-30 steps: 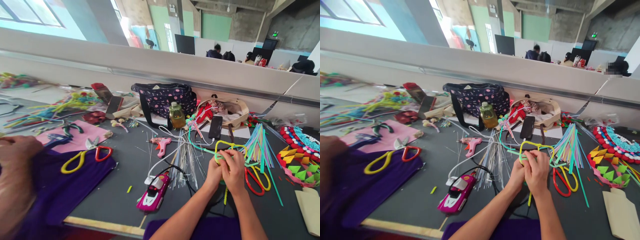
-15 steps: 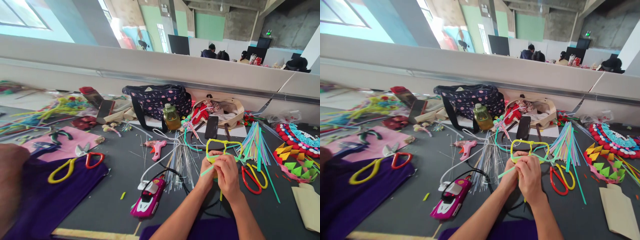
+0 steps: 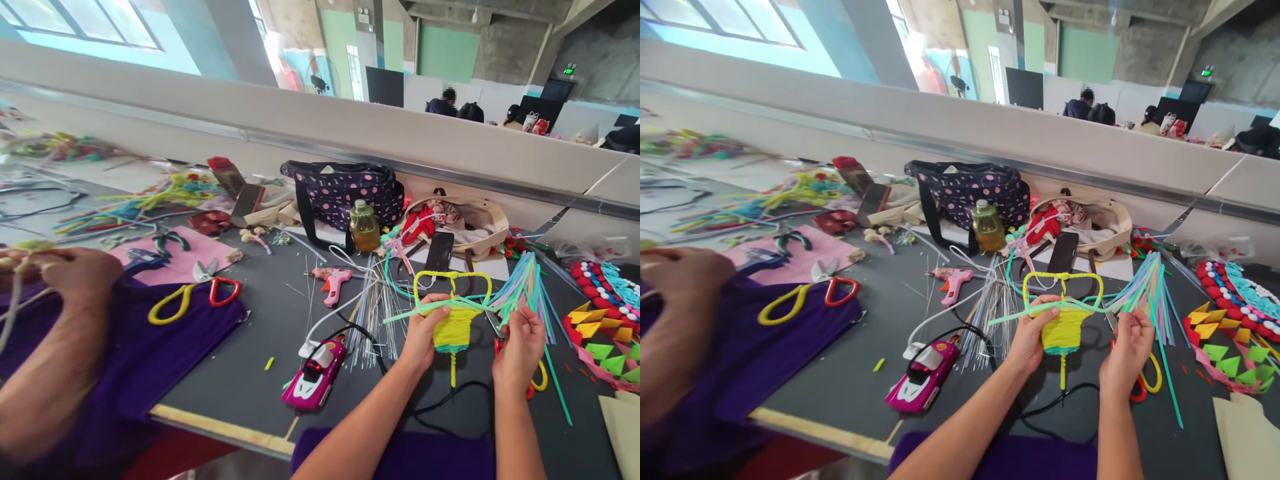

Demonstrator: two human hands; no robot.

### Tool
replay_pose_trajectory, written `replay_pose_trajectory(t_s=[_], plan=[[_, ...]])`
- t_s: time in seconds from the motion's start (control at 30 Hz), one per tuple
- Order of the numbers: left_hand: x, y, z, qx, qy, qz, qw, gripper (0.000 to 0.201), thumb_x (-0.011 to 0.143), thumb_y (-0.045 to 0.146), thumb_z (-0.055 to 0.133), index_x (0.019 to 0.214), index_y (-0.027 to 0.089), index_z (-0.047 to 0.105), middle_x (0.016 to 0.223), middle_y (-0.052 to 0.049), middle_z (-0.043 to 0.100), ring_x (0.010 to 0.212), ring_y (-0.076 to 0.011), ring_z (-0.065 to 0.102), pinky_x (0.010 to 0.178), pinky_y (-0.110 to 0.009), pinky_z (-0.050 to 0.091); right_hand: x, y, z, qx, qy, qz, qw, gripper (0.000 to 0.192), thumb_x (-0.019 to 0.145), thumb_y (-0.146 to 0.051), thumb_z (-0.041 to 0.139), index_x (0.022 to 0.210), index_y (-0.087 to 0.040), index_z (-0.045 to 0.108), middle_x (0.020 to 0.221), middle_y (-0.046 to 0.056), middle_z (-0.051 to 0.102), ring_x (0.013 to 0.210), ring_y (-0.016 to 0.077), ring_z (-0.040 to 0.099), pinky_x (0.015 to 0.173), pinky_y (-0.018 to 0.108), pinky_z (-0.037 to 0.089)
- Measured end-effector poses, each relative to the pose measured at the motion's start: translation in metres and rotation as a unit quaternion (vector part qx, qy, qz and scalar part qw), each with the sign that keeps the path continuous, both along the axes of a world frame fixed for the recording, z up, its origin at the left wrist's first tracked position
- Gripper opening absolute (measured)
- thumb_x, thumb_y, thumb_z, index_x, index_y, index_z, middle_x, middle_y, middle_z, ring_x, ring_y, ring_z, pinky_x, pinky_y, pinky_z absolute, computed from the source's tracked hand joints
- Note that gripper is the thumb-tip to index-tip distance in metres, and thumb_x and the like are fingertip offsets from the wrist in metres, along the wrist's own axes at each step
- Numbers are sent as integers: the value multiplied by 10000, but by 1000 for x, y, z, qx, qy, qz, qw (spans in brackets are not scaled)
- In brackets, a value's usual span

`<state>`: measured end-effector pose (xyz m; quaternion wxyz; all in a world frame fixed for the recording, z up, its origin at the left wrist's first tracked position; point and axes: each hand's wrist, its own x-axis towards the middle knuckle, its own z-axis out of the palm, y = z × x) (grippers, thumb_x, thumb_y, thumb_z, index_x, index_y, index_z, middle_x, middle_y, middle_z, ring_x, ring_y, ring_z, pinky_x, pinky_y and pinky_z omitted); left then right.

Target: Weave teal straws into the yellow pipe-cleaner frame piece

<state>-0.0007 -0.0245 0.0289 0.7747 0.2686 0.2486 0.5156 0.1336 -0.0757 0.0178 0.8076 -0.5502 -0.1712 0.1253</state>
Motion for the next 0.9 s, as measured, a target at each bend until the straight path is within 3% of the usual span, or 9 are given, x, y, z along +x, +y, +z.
replay_pose_trajectory(t_s=[0.1, 0.2, 0.3, 0.37, 0.53, 0.67, 0.9], plan=[[0, 1, 0, -10, 3, -7, 1000, 254, 623, 247, 788, 826, 160, 664, 923, -73, 716, 806, -206, 671, 749, -309, 510, 8, 3, 0, -8, 112, 123, 986, 366, 656, -411, 767, 905, -198, 605, 735, -51, 535, 569, 64, 464, 509, 186, 397], [1, 2, -2, -14, 19, -3, 1000, 241, 618, 239, 789, 807, 156, 665, 881, -62, 714, 777, -195, 669, 725, -294, 505, 4, 4, 1, -10, 108, 198, 974, 333, 640, -406, 782, 812, -170, 622, 659, -52, 502, 543, 64, 437, 483, 186, 375], [2, 2, -4, -18, 22, 1, 1000, 237, 622, 230, 788, 808, 157, 661, 845, -49, 707, 746, -182, 663, 700, -283, 497, -4, 2, 2, -6, 23, 185, 982, 296, 677, -391, 763, 826, -164, 644, 645, -43, 520, 531, 66, 434, 483, 195, 361], [3, 2, -5, -17, 20, -3, 1000, 229, 625, 234, 786, 797, 157, 657, 835, -44, 706, 729, -178, 660, 692, -286, 494, -9, 1, 1, -23, -46, 182, 982, 302, 703, -391, 743, 886, -164, 667, 723, -4, 594, 589, 94, 502, 533, 223, 410], [3, -1, -4, 4, 21, -8, 1000, 197, 636, 235, 781, 765, 156, 655, 832, -45, 707, 715, -170, 652, 683, -282, 489, -15, -2, -5, -76, -203, 199, 956, 333, 757, -400, 691, 1004, -177, 674, 958, 83, 659, 831, 196, 608, 739, 348, 495], [3, -2, -3, 20, 3, -12, 1000, 180, 651, 224, 771, 770, 151, 657, 920, -77, 717, 799, -194, 664, 756, -310, 496, -14, -2, -1, -79, -312, 172, 931, 232, 822, -402, 621, 887, -186, 676, 908, 66, 653, 854, 205, 602, 776, 366, 485], [5, -1, -4, -14, -3, 4, 1000, 215, 625, 234, 781, 737, 154, 616, 924, -77, 724, 819, -212, 676, 753, -314, 504, -19, -1, -8, -96, -330, 130, 930, 241, 870, -405, 563, 858, -181, 653, 859, 58, 669, 801, 194, 618, 758, 344, 490]])
